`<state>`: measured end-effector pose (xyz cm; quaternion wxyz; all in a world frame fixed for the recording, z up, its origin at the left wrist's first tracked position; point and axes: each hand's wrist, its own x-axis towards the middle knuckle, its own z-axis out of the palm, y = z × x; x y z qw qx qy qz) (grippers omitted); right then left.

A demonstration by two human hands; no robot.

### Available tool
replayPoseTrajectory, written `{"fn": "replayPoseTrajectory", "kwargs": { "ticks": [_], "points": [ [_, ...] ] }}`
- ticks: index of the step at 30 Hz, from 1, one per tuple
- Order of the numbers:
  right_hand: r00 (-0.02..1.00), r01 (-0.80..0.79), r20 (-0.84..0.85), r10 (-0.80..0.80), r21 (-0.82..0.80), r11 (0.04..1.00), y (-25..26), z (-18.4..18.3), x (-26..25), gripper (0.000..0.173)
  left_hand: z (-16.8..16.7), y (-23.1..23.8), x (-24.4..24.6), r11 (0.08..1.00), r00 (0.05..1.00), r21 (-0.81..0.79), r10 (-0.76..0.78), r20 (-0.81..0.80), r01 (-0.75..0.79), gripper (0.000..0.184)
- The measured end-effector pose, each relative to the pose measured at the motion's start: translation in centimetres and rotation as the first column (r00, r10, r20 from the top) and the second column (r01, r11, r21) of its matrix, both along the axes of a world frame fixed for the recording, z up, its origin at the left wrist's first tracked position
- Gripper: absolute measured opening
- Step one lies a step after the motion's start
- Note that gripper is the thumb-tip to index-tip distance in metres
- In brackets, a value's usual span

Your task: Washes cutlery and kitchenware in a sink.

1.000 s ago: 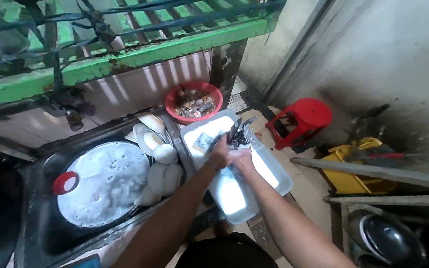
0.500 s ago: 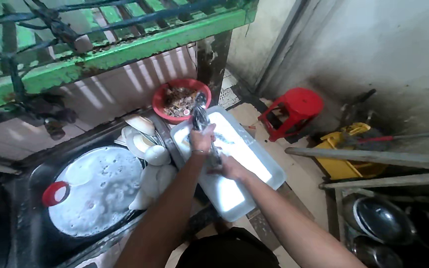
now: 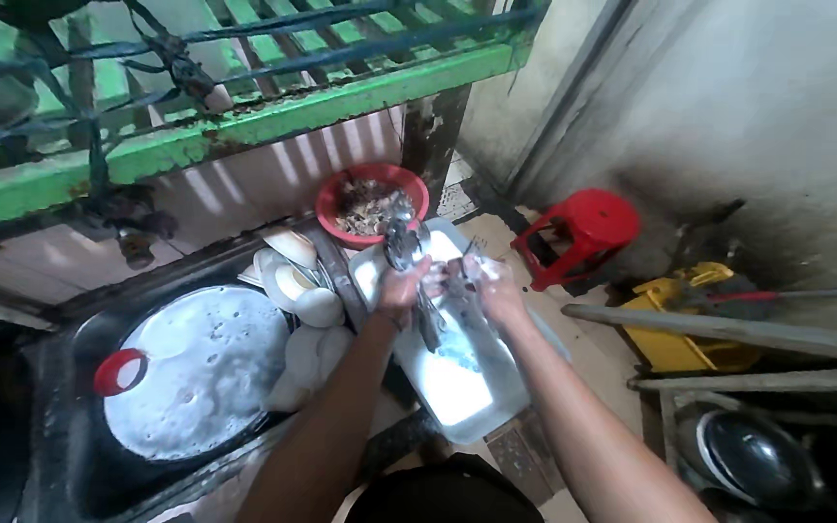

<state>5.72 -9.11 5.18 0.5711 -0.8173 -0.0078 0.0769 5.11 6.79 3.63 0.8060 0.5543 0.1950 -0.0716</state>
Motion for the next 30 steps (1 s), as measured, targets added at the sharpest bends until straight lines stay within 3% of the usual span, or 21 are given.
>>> {"fn": "replayPoseTrajectory", "kwargs": {
  "ticks": [2, 5, 7, 10, 12, 15, 18, 19, 20, 22, 23, 26, 28, 30],
  "points": [
    [0.999, 0.026, 0.019, -0.026, 0.000, 1.000, 2.0, 0.8, 1.4, 0.041, -0.4, -1.3, -1.2, 0.995, 0.997, 0.073, -0.068, -0.040, 0.071, 0.039],
    [1.000, -0.020, -0.025, 0.019, -0.041, 0.999, 3.7, 1.0, 2.4, 0.041, -0.3, -1.8, -1.9, 0.994, 0.994, 0.025, -0.108, -0.034, 0.108, 0.030],
    [0.998, -0.050, -0.026, 0.050, -0.016, 0.999, 4.4, 0.2, 1.4, 0.043, -0.1, -1.6, -1.5, 1.000, 0.998, 0.025, -0.009, -0.056, 0.010, 0.023],
    [0.982, -0.190, 0.007, 0.190, 0.024, 0.981, 4.9, -1.2, -2.4, 0.050, 0.5, 0.0, -1.0, 0.981, 0.981, 0.083, 0.182, -0.068, -0.177, 0.035],
    [0.958, -0.282, 0.046, 0.282, -0.010, 0.959, 5.2, -2.2, -4.4, 0.053, 0.5, 0.9, -0.3, 0.950, 0.948, -0.013, 0.310, -0.068, -0.312, 0.032],
    [0.970, -0.242, -0.043, 0.239, -0.054, 0.969, 4.6, -2.0, -4.4, 0.051, 0.4, 3.1, -0.6, 0.892, 0.929, -0.264, 0.364, -0.061, -0.367, 0.028],
    [0.971, -0.219, 0.037, 0.236, -0.259, 0.941, 4.7, -3.1, -1.3, 0.040, 1.1, 5.0, -2.0, 0.897, 0.931, -0.254, 0.361, -0.054, -0.362, 0.021],
    [0.956, -0.247, 0.065, 0.286, -0.345, 0.905, 5.2, -4.0, 0.2, 0.041, 1.6, 5.4, -2.7, 0.909, 0.931, -0.200, 0.360, -0.067, -0.366, 0.020],
    [0.934, -0.293, 0.059, 0.351, -0.434, 0.852, 6.0, -4.9, 1.5, 0.053, 2.1, 5.8, -3.3, 0.917, 0.925, -0.128, 0.371, -0.080, -0.378, 0.023],
    [0.880, -0.395, -0.048, 0.473, -0.627, 0.671, 7.9, -6.4, 3.2, 0.083, 2.6, 6.2, -4.7, 0.922, 0.919, -0.011, 0.385, -0.082, -0.387, 0.028],
    [0.855, -0.435, -0.115, 0.505, -0.689, 0.579, 8.6, -6.9, 3.6, 0.087, 2.9, 6.3, -5.3, 0.922, 0.920, 0.015, 0.387, -0.060, -0.386, 0.028],
    [0.806, -0.525, -0.256, 0.534, -0.727, 0.442, 9.5, -7.8, 4.4, 0.075, 3.5, 7.2, -7.0, 0.928, 0.929, 0.050, 0.369, -0.008, -0.368, 0.023],
    [0.807, -0.571, -0.300, 0.508, -0.615, 0.544, 8.8, -8.6, 4.8, 0.064, 3.8, 8.0, -8.0, 0.933, 0.936, 0.073, 0.353, -0.009, -0.351, 0.023],
    [0.892, -0.450, -0.258, 0.371, -0.434, 0.781, 7.9, -8.3, 4.1, 0.052, 4.4, 8.7, -8.9, 0.931, 0.936, 0.113, 0.351, -0.024, -0.346, 0.025]
  ]
}}
